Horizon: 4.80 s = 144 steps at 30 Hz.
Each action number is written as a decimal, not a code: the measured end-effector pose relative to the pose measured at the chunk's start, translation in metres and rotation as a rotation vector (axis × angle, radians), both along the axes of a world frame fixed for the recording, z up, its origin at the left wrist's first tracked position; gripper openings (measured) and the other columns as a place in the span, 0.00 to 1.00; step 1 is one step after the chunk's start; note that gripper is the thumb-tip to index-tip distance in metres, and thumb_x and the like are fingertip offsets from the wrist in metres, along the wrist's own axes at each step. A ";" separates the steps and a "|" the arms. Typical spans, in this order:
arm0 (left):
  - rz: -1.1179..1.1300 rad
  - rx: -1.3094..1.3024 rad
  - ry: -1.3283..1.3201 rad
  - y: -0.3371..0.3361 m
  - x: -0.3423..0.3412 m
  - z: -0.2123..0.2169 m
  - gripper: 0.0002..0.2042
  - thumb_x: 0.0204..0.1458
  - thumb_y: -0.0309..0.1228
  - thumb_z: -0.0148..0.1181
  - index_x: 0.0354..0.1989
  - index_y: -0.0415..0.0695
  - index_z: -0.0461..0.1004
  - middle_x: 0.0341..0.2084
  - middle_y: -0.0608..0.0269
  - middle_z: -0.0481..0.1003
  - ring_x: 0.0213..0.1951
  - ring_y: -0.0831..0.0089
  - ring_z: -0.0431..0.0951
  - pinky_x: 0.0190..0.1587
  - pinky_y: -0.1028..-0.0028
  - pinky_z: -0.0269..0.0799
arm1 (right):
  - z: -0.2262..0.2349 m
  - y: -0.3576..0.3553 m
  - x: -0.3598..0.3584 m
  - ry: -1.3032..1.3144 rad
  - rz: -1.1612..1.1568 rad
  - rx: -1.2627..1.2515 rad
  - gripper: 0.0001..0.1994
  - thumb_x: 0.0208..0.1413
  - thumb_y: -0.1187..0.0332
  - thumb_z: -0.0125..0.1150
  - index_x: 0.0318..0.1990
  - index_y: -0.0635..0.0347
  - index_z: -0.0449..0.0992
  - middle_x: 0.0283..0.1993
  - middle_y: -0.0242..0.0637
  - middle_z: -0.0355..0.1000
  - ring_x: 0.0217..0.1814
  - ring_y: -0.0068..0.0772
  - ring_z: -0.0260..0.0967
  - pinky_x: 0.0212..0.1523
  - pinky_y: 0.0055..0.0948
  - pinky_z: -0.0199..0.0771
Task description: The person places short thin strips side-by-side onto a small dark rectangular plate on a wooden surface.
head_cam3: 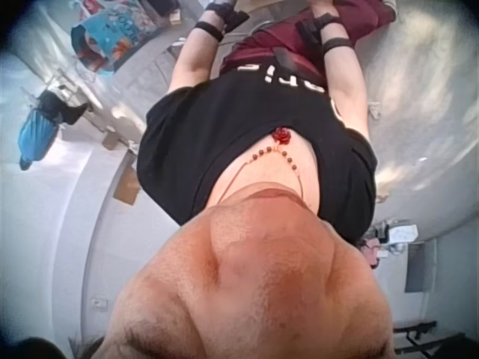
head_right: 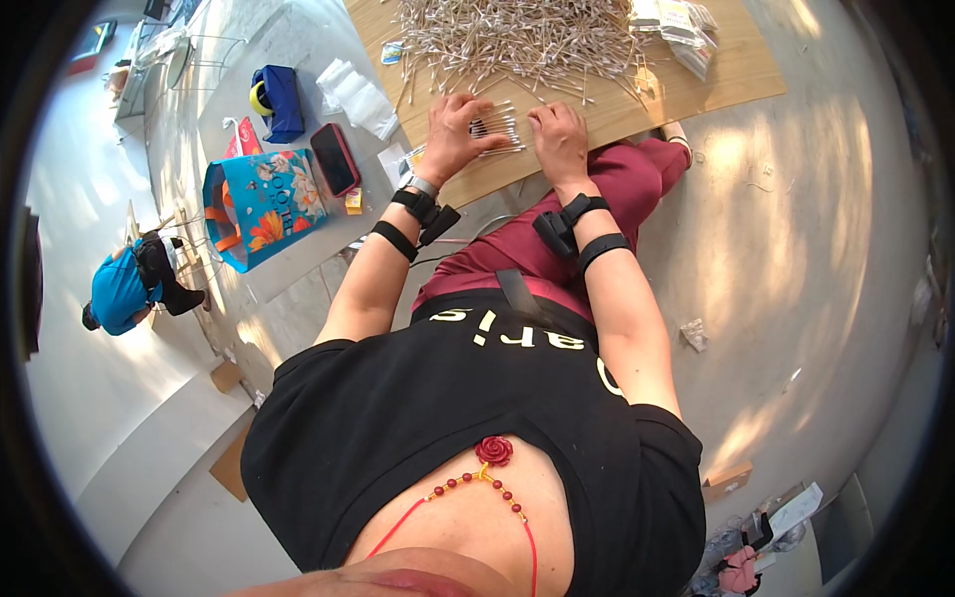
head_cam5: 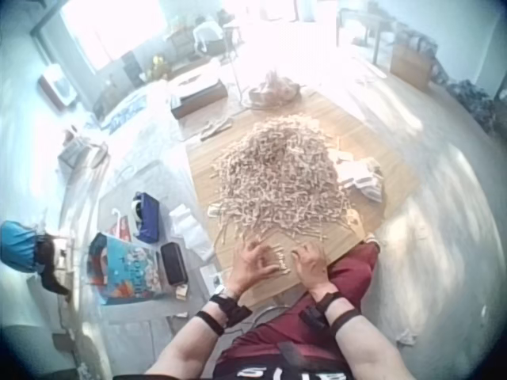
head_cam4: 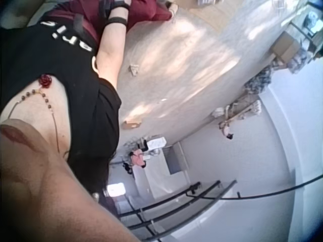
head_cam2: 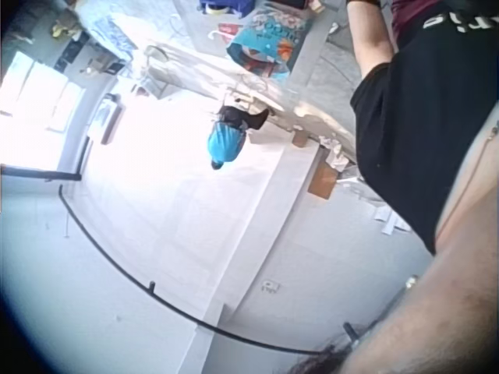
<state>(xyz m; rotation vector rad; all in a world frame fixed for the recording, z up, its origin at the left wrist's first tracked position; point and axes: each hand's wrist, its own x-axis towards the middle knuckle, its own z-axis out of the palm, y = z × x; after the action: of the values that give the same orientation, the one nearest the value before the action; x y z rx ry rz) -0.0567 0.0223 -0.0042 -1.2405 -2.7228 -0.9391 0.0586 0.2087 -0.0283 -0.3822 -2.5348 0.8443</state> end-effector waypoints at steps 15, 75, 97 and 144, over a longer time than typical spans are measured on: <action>0.039 -0.027 0.002 -0.012 0.030 -0.007 0.34 0.46 0.48 0.79 0.61 0.49 0.75 0.58 0.58 0.73 0.63 0.55 0.68 0.65 0.56 0.57 | 0.001 -0.002 0.011 -0.003 0.080 0.098 0.10 0.59 0.63 0.70 0.47 0.51 0.82 0.47 0.34 0.76 0.53 0.43 0.73 0.54 0.44 0.69; 0.211 -0.396 0.123 -0.028 0.066 -0.040 0.48 0.62 0.55 0.55 0.80 0.31 0.46 0.82 0.42 0.40 0.84 0.53 0.31 0.79 0.42 0.19 | -0.010 -0.036 0.005 -0.485 0.202 0.607 0.52 0.64 0.25 0.35 0.82 0.58 0.49 0.88 0.35 0.39 0.91 0.32 0.23 0.83 0.61 0.12; 0.237 -0.405 0.095 -0.023 0.070 -0.039 0.46 0.62 0.49 0.54 0.79 0.28 0.45 0.81 0.39 0.40 0.83 0.48 0.31 0.78 0.41 0.19 | -0.013 -0.041 0.003 -0.481 0.196 0.608 0.54 0.64 0.24 0.35 0.81 0.64 0.48 0.88 0.42 0.38 0.91 0.35 0.23 0.83 0.61 0.11; 0.203 -0.376 0.135 -0.017 0.070 -0.038 0.35 0.70 0.47 0.46 0.82 0.47 0.50 0.83 0.59 0.45 0.84 0.62 0.37 0.79 0.42 0.21 | -0.013 -0.068 0.001 -0.411 0.286 0.357 0.48 0.68 0.26 0.30 0.83 0.53 0.46 0.88 0.37 0.42 0.90 0.32 0.28 0.84 0.56 0.15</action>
<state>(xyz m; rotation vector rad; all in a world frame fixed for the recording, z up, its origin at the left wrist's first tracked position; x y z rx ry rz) 0.0130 0.0050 -0.0427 -0.9905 -2.9270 -0.3209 0.0599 0.1408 -0.0413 -0.0811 -3.1023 0.4161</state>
